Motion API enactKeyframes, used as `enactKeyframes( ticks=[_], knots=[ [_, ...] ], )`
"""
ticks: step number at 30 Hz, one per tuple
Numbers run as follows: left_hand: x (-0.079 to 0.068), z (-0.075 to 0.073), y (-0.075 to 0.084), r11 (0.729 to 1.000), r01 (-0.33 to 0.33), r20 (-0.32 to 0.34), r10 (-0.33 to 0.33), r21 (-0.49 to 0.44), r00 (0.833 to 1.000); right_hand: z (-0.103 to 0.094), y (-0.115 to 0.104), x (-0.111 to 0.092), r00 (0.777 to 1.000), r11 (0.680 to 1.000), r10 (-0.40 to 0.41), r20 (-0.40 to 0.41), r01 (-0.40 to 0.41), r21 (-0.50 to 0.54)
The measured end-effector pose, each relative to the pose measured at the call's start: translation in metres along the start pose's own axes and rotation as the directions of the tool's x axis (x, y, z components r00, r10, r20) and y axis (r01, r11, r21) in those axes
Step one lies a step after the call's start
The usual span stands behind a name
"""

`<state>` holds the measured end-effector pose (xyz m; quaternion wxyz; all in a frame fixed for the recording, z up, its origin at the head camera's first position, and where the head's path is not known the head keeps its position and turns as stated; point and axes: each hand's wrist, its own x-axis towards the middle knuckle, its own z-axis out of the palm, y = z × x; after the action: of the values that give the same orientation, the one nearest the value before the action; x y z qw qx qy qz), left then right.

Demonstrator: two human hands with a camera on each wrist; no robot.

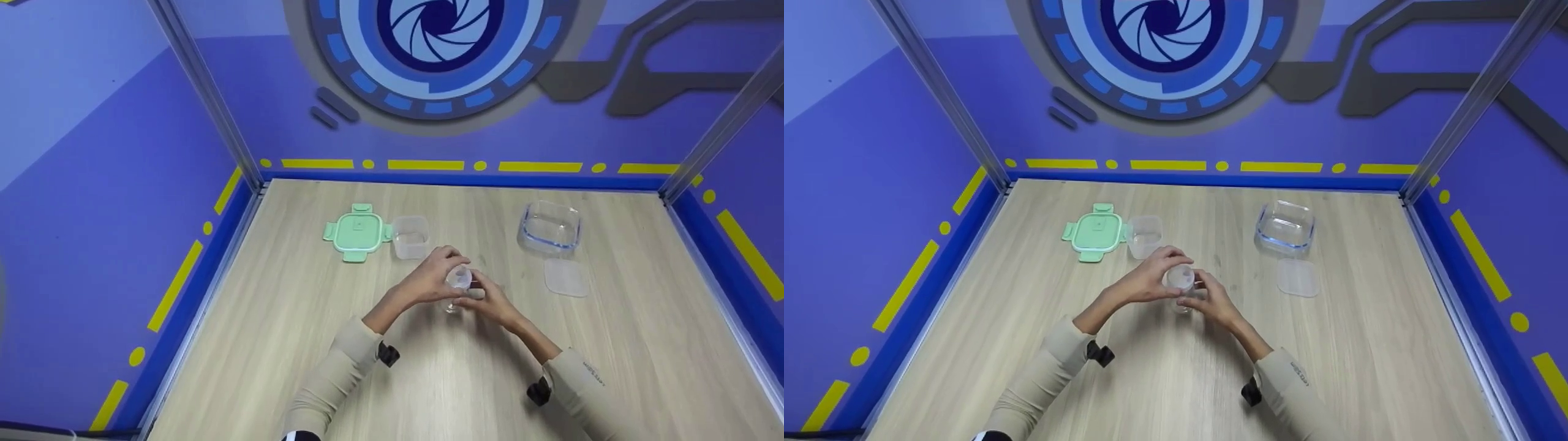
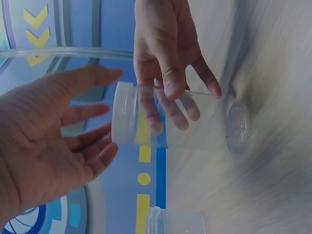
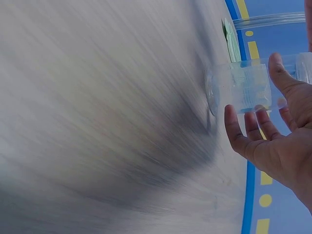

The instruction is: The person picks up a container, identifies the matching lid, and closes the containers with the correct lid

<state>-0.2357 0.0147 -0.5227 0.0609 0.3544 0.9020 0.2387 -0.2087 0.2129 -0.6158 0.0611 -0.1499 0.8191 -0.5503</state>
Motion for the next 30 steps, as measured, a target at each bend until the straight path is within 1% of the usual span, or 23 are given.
enactKeyframes(
  ticks=[3,6,9,11,13,16,19,22,24,26,29,30],
  knots=[
    [-0.002,0.003,0.004,0.998,0.053,-0.066,-0.051,0.042,0.997,0.0,0.0,-0.001,1.0,1.0,0.016,-0.002,-0.016,0.011],
    [-0.004,0.005,0.007,0.995,0.086,-0.096,-0.081,0.058,0.992,0.0,-0.002,-0.003,0.999,0.999,0.033,0.005,-0.033,0.02],
    [-0.005,0.005,0.008,0.995,0.085,-0.079,-0.08,0.058,0.994,0.002,-0.007,-0.005,0.999,0.999,0.047,0.006,-0.047,0.011],
    [-0.004,0.003,0.007,0.996,0.075,-0.055,-0.072,0.051,0.996,0.004,-0.012,-0.006,0.999,0.999,0.044,-0.012,-0.044,-0.007],
    [-0.003,0.002,0.005,0.997,0.054,-0.035,-0.052,0.05,0.998,0.004,-0.019,-0.008,0.999,0.999,0.036,-0.021,-0.036,-0.011],
    [-0.001,-0.001,0.002,1.0,0.02,0.001,-0.02,0.024,1.0,0.004,-0.026,-0.008,0.999,1.0,0.027,-0.029,-0.027,0.005],
    [0.002,-0.004,-0.004,0.999,-0.008,0.045,0.009,-0.035,0.999,0.003,-0.023,-0.007,0.999,1.0,0.023,-0.027,-0.023,0.012],
    [0.005,-0.006,-0.011,0.991,-0.028,0.083,0.04,-0.134,0.996,0.002,-0.012,-0.006,1.0,1.0,0.021,-0.019,-0.02,0.022],
    [0.007,-0.006,-0.017,0.976,-0.049,0.087,0.068,-0.211,0.994,0.002,-0.009,-0.005,1.0,1.0,0.021,-0.015,-0.02,0.021],
    [0.008,-0.006,-0.022,0.958,-0.067,0.086,0.095,-0.28,0.992,0.001,-0.011,-0.005,1.0,0.999,0.018,-0.008,-0.018,0.027],
    [0.008,-0.006,-0.028,0.933,-0.09,0.085,0.127,-0.348,0.988,0.001,-0.01,-0.004,1.0,1.0,0.018,-0.002,-0.018,0.011],
    [0.007,-0.006,-0.029,0.929,-0.092,0.089,0.132,-0.358,0.987,0.001,-0.009,-0.004,1.0,1.0,0.02,-0.001,-0.02,0.008]
  ],
)
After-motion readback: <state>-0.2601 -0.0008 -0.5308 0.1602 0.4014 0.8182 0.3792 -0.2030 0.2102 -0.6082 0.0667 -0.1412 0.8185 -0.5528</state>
